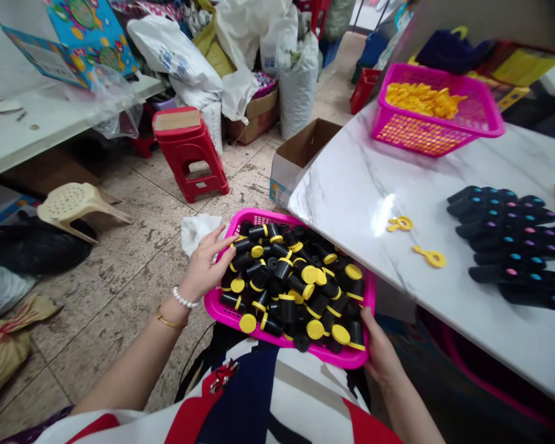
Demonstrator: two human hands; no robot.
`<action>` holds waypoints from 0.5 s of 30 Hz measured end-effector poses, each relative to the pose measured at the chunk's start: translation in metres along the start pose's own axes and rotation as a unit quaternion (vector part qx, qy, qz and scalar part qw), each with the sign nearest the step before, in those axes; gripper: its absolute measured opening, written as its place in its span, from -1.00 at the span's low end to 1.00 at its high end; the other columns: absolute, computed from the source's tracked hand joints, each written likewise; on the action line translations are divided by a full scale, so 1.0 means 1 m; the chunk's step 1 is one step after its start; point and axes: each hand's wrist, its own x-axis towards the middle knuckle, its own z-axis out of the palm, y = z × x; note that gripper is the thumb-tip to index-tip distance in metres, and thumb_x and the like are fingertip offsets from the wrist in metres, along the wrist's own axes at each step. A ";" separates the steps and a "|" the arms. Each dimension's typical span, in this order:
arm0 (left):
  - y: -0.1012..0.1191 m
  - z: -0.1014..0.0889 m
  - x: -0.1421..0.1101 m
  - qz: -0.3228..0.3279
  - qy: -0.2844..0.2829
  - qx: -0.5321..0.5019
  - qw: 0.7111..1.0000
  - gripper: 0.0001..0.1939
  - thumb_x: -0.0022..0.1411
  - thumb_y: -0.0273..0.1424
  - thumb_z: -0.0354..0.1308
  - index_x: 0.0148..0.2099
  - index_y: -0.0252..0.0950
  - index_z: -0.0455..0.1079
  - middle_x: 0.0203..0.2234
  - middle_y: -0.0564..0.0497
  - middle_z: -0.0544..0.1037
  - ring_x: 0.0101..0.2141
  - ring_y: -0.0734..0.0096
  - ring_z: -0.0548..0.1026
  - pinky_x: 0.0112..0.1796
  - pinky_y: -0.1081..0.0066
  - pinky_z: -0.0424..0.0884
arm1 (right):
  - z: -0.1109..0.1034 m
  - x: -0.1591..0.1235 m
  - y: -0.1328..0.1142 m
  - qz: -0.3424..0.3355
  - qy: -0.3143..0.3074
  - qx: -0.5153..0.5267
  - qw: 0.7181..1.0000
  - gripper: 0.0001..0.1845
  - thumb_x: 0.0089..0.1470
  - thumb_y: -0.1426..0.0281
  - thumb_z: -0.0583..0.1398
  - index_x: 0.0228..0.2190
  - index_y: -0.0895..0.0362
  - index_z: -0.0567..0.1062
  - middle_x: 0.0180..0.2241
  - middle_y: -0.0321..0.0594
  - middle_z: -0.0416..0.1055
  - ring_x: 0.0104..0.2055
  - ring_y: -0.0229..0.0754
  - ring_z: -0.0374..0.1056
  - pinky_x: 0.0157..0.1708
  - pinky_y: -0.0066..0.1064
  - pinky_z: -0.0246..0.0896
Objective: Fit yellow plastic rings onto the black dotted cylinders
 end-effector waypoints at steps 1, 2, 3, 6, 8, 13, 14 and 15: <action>-0.003 0.003 0.001 -0.015 -0.004 -0.026 1.000 -0.59 0.26 -0.23 0.04 0.12 -0.21 0.35 0.22 -0.11 0.23 0.21 0.21 0.18 0.21 0.11 0.07 | -0.001 -0.001 0.000 0.000 -0.002 0.006 1.000 -0.43 0.01 -0.04 0.15 -0.02 -0.02 0.47 0.03 -0.06 0.41 0.06 0.12 0.34 0.03 0.00 0.21; -0.005 0.005 0.001 -0.030 -0.008 -0.064 0.997 -0.51 0.26 -0.20 0.04 0.19 -0.22 0.27 0.23 -0.12 0.20 0.23 0.21 0.15 0.21 0.14 0.06 | -0.001 -0.002 0.001 0.000 -0.004 0.016 1.000 -0.45 0.01 -0.03 0.16 -0.03 -0.02 0.47 0.02 -0.06 0.42 0.05 0.12 0.35 0.03 0.00 0.21; -0.007 0.007 0.001 -0.047 -0.014 -0.108 0.993 -0.43 0.25 -0.17 0.05 0.26 -0.23 0.16 0.24 -0.13 0.17 0.23 0.21 0.13 0.21 0.16 0.06 | -0.002 -0.004 0.002 -0.002 -0.005 0.025 1.000 -0.47 0.02 -0.02 0.16 -0.04 -0.01 0.48 0.01 -0.06 0.43 0.04 0.11 0.36 0.02 0.00 0.22; -0.014 0.009 -0.003 -0.142 -0.061 -0.235 0.960 -0.30 0.24 -0.10 0.04 0.32 -0.31 0.02 0.21 -0.17 0.23 0.19 0.16 0.21 0.15 0.15 0.19 | -0.001 -0.013 0.005 -0.018 -0.006 0.038 0.999 -0.50 0.02 0.03 0.19 -0.08 0.05 0.49 -0.04 -0.05 0.47 0.00 0.11 0.39 0.00 -0.02 0.25; -0.021 0.007 -0.010 -0.199 -0.108 -0.305 0.925 -0.30 0.24 -0.06 0.01 0.29 -0.37 0.07 0.12 -0.22 0.35 0.10 0.09 0.34 0.06 0.12 0.32 | 0.004 -0.020 0.007 -0.036 0.000 0.035 0.999 -0.49 0.00 0.05 0.22 -0.09 0.10 0.50 -0.07 -0.04 0.49 -0.03 0.11 0.42 -0.02 -0.04 0.28; -0.030 -0.015 -0.037 -0.223 -0.109 -0.325 0.913 -0.36 0.19 -0.04 0.07 0.21 -0.29 0.20 -0.14 -0.13 0.57 -0.17 0.12 0.53 -0.22 0.22 0.51 | 0.022 -0.030 0.009 -0.067 -0.032 0.024 0.997 -0.44 -0.02 0.08 0.25 -0.06 0.16 0.45 -0.18 -0.07 0.54 -0.12 0.04 0.46 -0.05 -0.10 0.30; -0.025 -0.020 -0.042 -0.197 -0.112 -0.291 0.929 -0.43 0.21 -0.04 0.04 0.18 -0.22 0.25 -0.18 -0.06 0.59 -0.20 0.15 0.54 -0.27 0.24 0.52 | 0.026 -0.030 0.011 -0.073 -0.043 0.020 0.996 -0.43 -0.01 0.08 0.25 -0.05 0.16 0.44 -0.19 -0.08 0.54 -0.13 0.02 0.46 -0.05 -0.11 0.30; -0.016 -0.024 -0.044 -0.155 -0.113 -0.252 0.949 -0.51 0.24 -0.04 0.01 0.13 -0.16 0.30 -0.22 0.00 0.59 -0.23 0.19 0.54 -0.30 0.27 0.52 | 0.030 -0.031 0.014 -0.080 -0.055 0.018 0.995 -0.43 -0.01 0.08 0.25 -0.05 0.16 0.43 -0.20 -0.10 0.54 -0.13 0.00 0.46 -0.06 -0.13 0.30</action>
